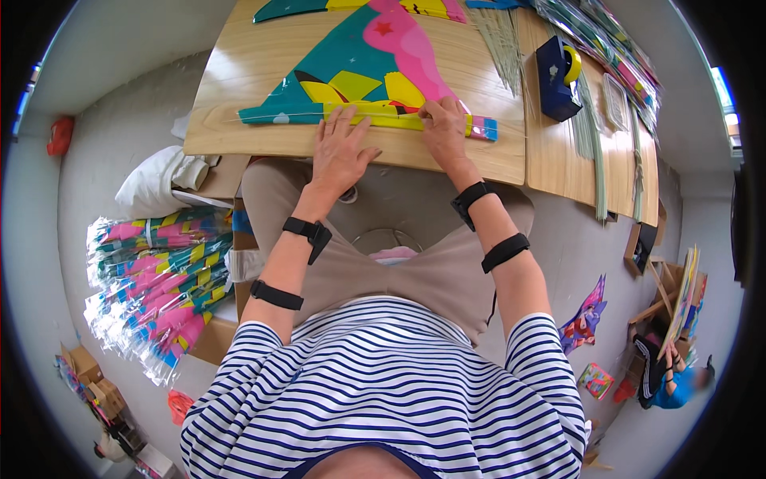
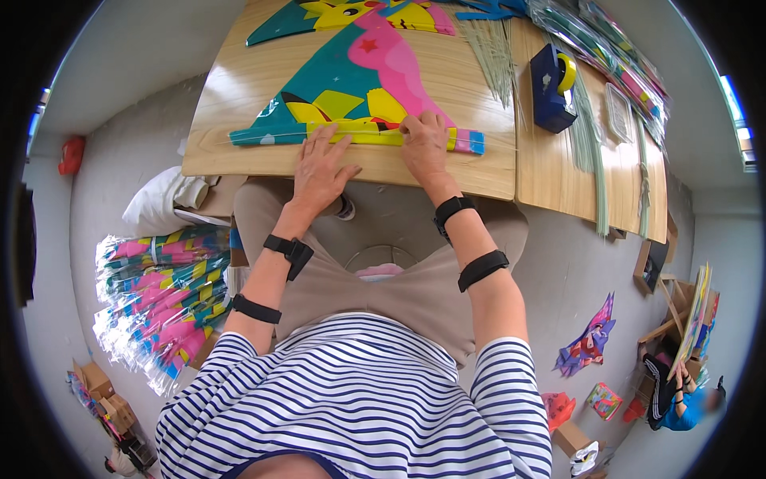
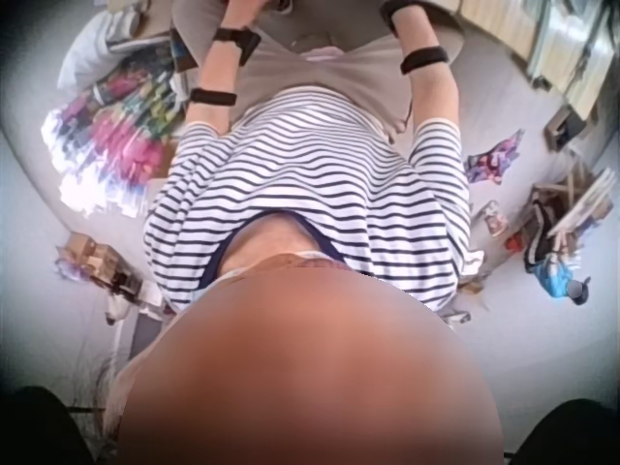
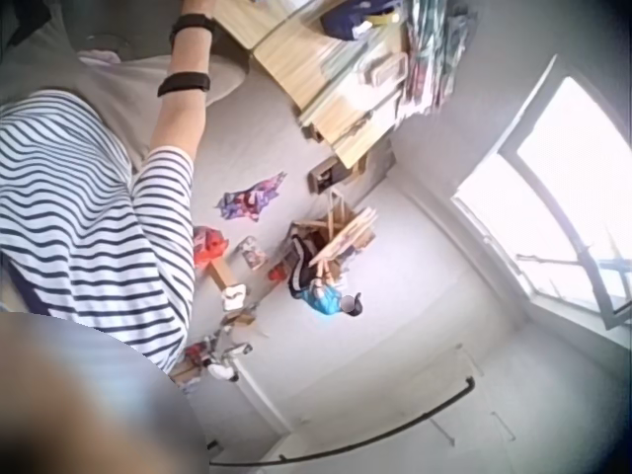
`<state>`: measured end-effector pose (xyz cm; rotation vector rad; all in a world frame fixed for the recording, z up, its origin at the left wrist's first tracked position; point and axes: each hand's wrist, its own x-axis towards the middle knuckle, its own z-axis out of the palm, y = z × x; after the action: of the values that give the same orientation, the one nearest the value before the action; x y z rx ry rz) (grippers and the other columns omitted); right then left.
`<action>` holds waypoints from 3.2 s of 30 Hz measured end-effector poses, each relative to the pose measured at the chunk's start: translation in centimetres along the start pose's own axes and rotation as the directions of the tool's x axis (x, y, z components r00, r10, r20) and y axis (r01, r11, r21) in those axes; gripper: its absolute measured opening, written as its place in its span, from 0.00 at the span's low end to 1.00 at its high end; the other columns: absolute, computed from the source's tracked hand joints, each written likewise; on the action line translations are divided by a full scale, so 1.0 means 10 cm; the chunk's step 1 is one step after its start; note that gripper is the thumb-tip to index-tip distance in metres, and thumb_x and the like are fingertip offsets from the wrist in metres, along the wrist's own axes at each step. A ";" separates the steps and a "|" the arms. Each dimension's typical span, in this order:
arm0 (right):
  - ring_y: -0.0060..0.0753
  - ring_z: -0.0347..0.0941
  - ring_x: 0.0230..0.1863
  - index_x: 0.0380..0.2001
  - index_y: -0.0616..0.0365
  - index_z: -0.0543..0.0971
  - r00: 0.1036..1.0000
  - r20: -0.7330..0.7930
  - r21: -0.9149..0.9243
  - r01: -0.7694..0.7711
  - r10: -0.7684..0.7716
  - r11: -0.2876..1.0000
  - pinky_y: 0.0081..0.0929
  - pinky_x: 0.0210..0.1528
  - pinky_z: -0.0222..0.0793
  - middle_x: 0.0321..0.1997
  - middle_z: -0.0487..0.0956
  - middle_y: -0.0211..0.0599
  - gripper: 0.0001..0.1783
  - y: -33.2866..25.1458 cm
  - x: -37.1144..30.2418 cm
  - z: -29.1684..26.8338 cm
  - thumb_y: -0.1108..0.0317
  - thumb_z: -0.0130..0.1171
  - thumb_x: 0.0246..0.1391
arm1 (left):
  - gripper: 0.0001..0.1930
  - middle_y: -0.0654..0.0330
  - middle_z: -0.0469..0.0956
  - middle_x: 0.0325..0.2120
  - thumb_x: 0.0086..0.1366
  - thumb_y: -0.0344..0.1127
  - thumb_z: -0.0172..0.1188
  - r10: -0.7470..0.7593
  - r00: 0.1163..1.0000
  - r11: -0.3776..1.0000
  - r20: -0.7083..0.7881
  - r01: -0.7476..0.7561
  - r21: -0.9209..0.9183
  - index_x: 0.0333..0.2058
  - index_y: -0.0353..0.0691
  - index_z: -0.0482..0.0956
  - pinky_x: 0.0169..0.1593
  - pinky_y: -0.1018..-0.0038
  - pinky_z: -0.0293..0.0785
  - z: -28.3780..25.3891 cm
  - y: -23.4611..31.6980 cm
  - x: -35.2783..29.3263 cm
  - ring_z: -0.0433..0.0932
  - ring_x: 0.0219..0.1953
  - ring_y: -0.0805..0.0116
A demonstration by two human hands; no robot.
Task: Assembling colorful plastic kites by folding and taping the material at a workbench.
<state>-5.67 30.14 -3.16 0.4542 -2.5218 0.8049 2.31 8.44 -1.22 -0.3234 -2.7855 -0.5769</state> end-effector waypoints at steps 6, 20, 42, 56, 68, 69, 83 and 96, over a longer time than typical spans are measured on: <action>0.49 0.71 0.42 0.29 0.54 0.79 1.000 0.000 0.044 -0.026 0.026 0.999 0.45 0.45 0.66 0.34 0.74 0.39 0.13 0.01 0.01 -0.01 0.81 0.63 0.38 | 0.29 0.48 0.68 0.59 0.57 0.45 0.68 -0.005 1.000 1.000 -0.003 0.005 -0.004 0.56 0.42 0.77 0.67 0.53 0.58 -0.02 0.00 0.00 0.64 0.63 0.45; 0.44 0.70 0.46 0.26 0.60 0.79 0.883 0.190 -0.347 0.470 -0.430 0.812 0.48 0.57 0.64 0.35 0.74 0.39 0.05 -0.03 -0.10 -0.35 0.72 0.58 0.43 | 0.28 0.47 0.71 0.56 0.56 0.45 0.68 0.006 1.000 1.000 0.008 -0.006 -0.004 0.55 0.41 0.78 0.65 0.54 0.60 -0.04 -0.01 0.03 0.66 0.61 0.45; 0.45 0.70 0.50 0.36 0.61 0.79 0.932 0.147 -0.331 0.362 -0.331 0.872 0.47 0.56 0.66 0.42 0.74 0.40 0.12 -0.24 -0.43 -0.38 0.71 0.58 0.45 | 0.31 0.48 0.69 0.58 0.55 0.46 0.70 0.058 0.990 0.998 0.128 -0.061 0.025 0.56 0.42 0.76 0.70 0.48 0.50 -0.15 0.00 -0.06 0.62 0.65 0.48; 0.47 0.68 0.57 0.52 0.67 0.75 0.962 0.180 -0.295 0.253 -0.206 0.921 0.50 0.69 0.57 0.53 0.74 0.46 0.27 -0.34 -0.57 -0.31 0.59 0.61 0.54 | 0.33 0.51 0.71 0.57 0.53 0.44 0.72 0.127 0.990 0.987 0.065 -0.119 -0.109 0.56 0.36 0.74 0.68 0.52 0.55 -0.11 -0.12 0.00 0.65 0.64 0.52; 0.42 0.72 0.53 0.47 0.65 0.79 0.942 0.137 -0.301 0.333 -0.305 0.893 0.44 0.68 0.63 0.49 0.75 0.41 0.19 -0.13 -0.52 -0.31 0.72 0.54 0.50 | 0.30 0.52 0.73 0.55 0.54 0.43 0.70 0.119 0.989 0.991 0.087 -0.112 -0.078 0.54 0.34 0.77 0.64 0.58 0.62 -0.20 -0.05 0.01 0.68 0.60 0.51; 0.42 0.72 0.52 0.46 0.65 0.79 0.936 0.136 -0.301 0.352 -0.326 0.886 0.44 0.68 0.64 0.48 0.75 0.41 0.18 -0.11 -0.51 -0.31 0.72 0.54 0.50 | 0.31 0.52 0.73 0.55 0.54 0.43 0.70 0.110 0.990 0.992 0.092 -0.104 -0.073 0.54 0.34 0.77 0.64 0.58 0.62 -0.20 -0.04 0.01 0.68 0.60 0.51; 0.41 0.72 0.50 0.37 0.61 0.80 0.950 0.077 -0.237 0.314 -0.304 0.920 0.47 0.72 0.57 0.40 0.74 0.38 0.12 -0.04 -0.43 -0.37 0.73 0.54 0.47 | 0.37 0.55 0.71 0.56 0.50 0.48 0.73 0.087 0.993 0.996 0.079 -0.086 -0.013 0.56 0.36 0.74 0.64 0.55 0.59 -0.16 0.16 -0.09 0.66 0.61 0.52; 0.46 0.70 0.53 0.39 0.65 0.80 0.961 0.132 -0.281 0.270 -0.241 0.921 0.47 0.71 0.57 0.43 0.75 0.43 0.14 -0.18 -0.46 -0.35 0.75 0.55 0.46 | 0.40 0.54 0.69 0.58 0.48 0.51 0.74 0.007 0.996 1.000 0.085 -0.005 -0.015 0.57 0.36 0.73 0.67 0.55 0.56 -0.14 0.20 -0.15 0.62 0.64 0.52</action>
<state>0.07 31.65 -2.13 0.7132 -2.5399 0.3048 4.52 9.42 0.24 -0.3673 -2.8616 -0.5952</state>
